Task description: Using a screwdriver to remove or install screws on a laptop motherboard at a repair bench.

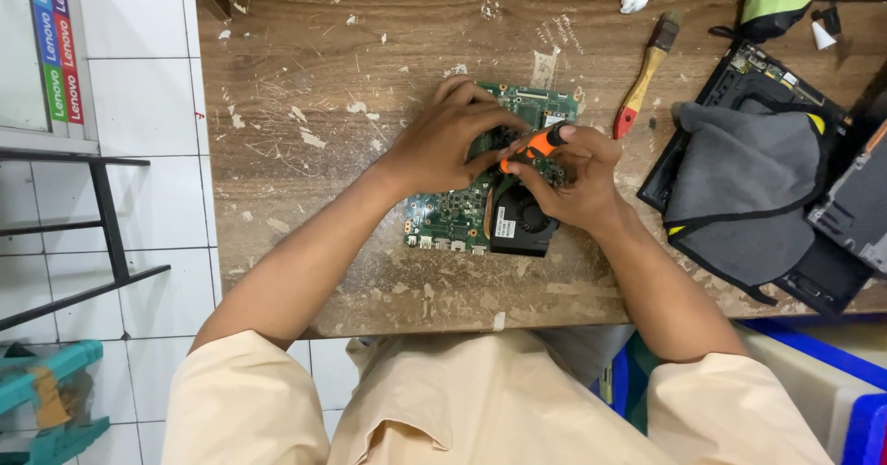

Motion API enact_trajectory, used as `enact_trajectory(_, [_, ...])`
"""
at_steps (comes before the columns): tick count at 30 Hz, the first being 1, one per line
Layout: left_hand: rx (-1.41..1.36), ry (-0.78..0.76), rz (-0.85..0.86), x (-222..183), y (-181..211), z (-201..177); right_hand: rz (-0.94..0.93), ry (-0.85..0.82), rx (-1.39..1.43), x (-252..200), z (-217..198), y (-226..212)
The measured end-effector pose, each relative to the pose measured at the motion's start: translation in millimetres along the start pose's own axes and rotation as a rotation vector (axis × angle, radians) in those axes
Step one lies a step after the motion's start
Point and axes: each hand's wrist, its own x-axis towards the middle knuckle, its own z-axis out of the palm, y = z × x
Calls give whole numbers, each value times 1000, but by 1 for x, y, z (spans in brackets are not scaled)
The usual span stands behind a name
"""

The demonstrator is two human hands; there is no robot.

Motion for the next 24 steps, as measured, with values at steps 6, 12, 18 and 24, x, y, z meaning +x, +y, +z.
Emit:
enact_trajectory(6, [42, -19, 62, 1, -3, 2, -21, -94, 21, 25, 8, -28])
enact_trajectory(12, [54, -40, 61, -2, -4, 0, -14, -203, 2, 40, 6, -52])
enact_trajectory(18, [38, -14, 57, -2, -11, 6, -143, -167, -259, 5, 0, -11])
enact_trajectory(24, [17, 595, 339, -4, 2, 16, -70, -281, -8, 29, -14, -34])
